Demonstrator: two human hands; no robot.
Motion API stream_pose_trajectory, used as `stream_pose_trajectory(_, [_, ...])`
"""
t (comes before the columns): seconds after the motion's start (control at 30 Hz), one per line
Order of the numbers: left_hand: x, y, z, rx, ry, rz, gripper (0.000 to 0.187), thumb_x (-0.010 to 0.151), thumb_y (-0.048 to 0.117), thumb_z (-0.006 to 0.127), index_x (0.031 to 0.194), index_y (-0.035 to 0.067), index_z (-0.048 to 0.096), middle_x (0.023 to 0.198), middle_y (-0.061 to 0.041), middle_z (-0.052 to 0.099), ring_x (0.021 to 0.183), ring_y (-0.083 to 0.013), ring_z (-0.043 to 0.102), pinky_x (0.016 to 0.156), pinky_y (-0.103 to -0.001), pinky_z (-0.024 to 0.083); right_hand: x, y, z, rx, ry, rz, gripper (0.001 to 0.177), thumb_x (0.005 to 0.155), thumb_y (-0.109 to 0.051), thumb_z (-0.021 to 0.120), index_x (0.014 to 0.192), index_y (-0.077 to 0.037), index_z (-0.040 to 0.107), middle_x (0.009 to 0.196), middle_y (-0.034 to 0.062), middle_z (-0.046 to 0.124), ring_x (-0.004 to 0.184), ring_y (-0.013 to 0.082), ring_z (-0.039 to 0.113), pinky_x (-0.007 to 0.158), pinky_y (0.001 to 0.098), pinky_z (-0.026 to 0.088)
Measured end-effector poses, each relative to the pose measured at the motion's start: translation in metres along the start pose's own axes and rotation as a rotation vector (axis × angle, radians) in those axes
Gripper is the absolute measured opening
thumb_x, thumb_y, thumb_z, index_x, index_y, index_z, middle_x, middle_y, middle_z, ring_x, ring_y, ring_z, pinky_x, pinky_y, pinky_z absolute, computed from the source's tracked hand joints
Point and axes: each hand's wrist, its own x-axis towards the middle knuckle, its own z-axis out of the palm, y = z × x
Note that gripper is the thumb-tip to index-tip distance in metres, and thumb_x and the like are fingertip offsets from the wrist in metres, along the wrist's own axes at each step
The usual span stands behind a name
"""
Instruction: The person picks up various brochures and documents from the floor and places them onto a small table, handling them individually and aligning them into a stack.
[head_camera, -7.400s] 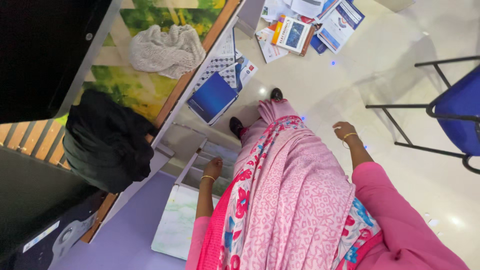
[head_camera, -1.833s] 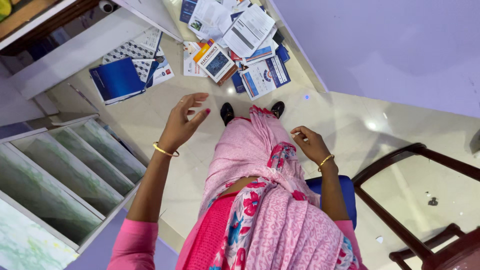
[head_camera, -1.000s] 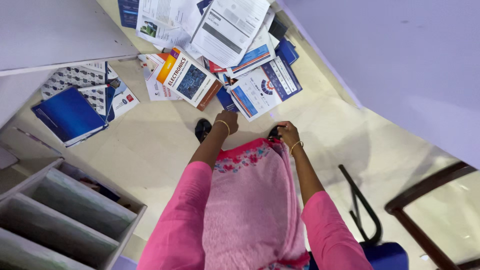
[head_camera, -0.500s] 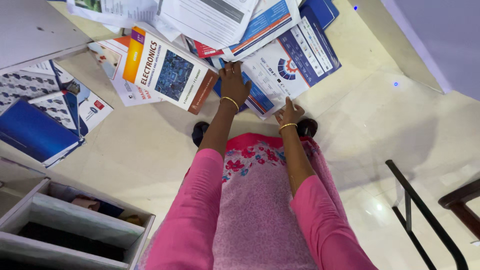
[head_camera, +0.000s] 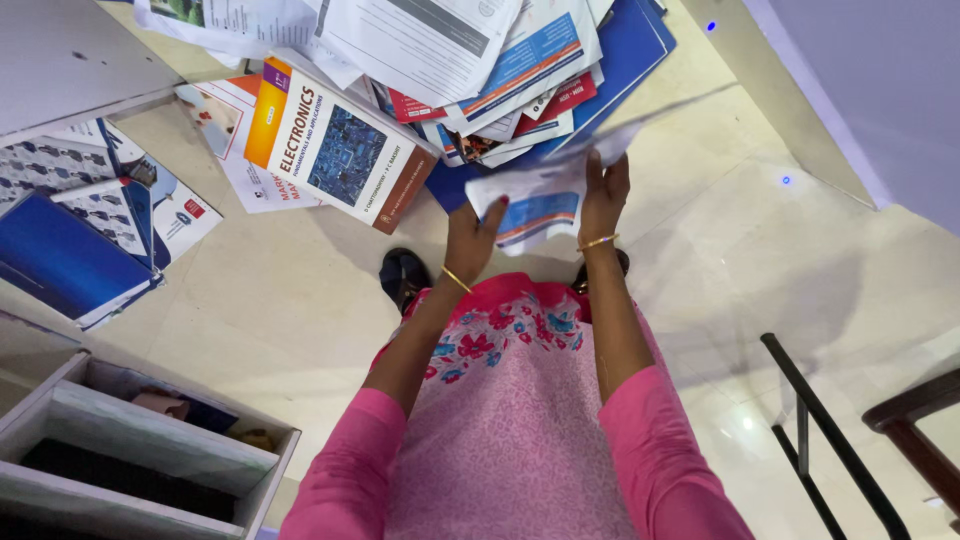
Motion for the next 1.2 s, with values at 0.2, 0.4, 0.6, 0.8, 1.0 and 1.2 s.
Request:
stream_pose_trajectory(0.2, [0.142, -0.045, -0.004, 0.165, 0.397, 0.181, 0.05, 0.09, 0.03, 0.082, 0.119, -0.005, 0.062, 0.109, -0.023, 0.072, 0.1, -0.0321, 0.065, 0.09, -0.041, 0.051, 0.134, -0.041, 0.071, -0.521, -0.168, -0.471, 0.052, 0.1, -0.017, 0.076, 0.138, 0.005, 0.048, 0.14, 0.0251, 0.048, 0.126, 0.0349, 0.051, 0.107, 0.0401, 0.044])
stream_pose_trajectory(0.4, [0.175, -0.053, 0.007, 0.228, 0.572, -0.091, 0.086, 0.077, 0.023, 0.089, 0.141, -0.005, 0.039, 0.128, -0.035, 0.055, 0.114, -0.0432, 0.058, 0.098, -0.045, 0.046, 0.145, -0.039, 0.09, -0.726, -0.228, -0.161, 0.071, 0.076, -0.022, 0.088, 0.126, 0.002, 0.044, 0.121, 0.0238, 0.063, 0.113, 0.039, 0.06, 0.094, 0.0445, 0.05])
stream_pose_trajectory(0.6, [0.061, -0.011, -0.017, 0.091, 0.332, 0.066, 0.065, 0.08, 0.001, 0.076, 0.14, 0.004, 0.052, 0.125, -0.012, 0.069, 0.074, -0.0195, 0.055, 0.067, -0.031, 0.049, 0.043, -0.025, 0.037, -0.759, -0.209, -0.186, 0.047, 0.097, -0.008, 0.081, 0.137, -0.005, 0.056, 0.122, 0.0179, 0.075, 0.115, 0.0282, 0.075, 0.1, 0.0385, 0.059])
stream_pose_trajectory(0.8, [-0.092, 0.094, -0.06, 0.073, 0.187, -0.035, 0.048, 0.086, 0.008, 0.079, 0.131, 0.005, 0.062, 0.098, -0.012, 0.073, 0.077, -0.0142, 0.061, 0.07, -0.03, 0.053, -0.079, -0.143, -0.021, 0.185, -0.025, 0.786, 0.041, 0.082, -0.004, 0.078, 0.12, 0.006, 0.065, 0.11, 0.0137, 0.072, 0.097, 0.0256, 0.071, 0.085, 0.0414, 0.061])
stream_pose_trajectory(1.0, [-0.234, 0.244, -0.118, 0.3, -0.037, 0.424, 0.028, 0.083, 0.002, 0.072, 0.11, 0.006, 0.064, 0.092, -0.015, 0.07, 0.081, -0.0371, 0.064, 0.07, -0.045, 0.05, -0.159, -0.262, -0.065, 0.365, -0.468, 0.871, 0.046, 0.082, -0.005, 0.073, 0.126, 0.003, 0.062, 0.117, 0.0133, 0.07, 0.103, 0.0258, 0.07, 0.091, 0.0413, 0.058])
stream_pose_trajectory(1.2, [-0.375, 0.424, -0.174, 0.385, -0.356, 0.542, 0.019, 0.087, 0.0, 0.069, 0.104, 0.008, 0.064, 0.083, -0.013, 0.069, 0.082, -0.0335, 0.067, 0.073, -0.045, 0.052, -0.198, -0.428, -0.083, 0.394, -0.621, 0.861, 0.062, 0.09, -0.033, 0.072, 0.139, 0.0, 0.054, 0.128, 0.0139, 0.069, 0.115, 0.0256, 0.068, 0.097, 0.0429, 0.055])
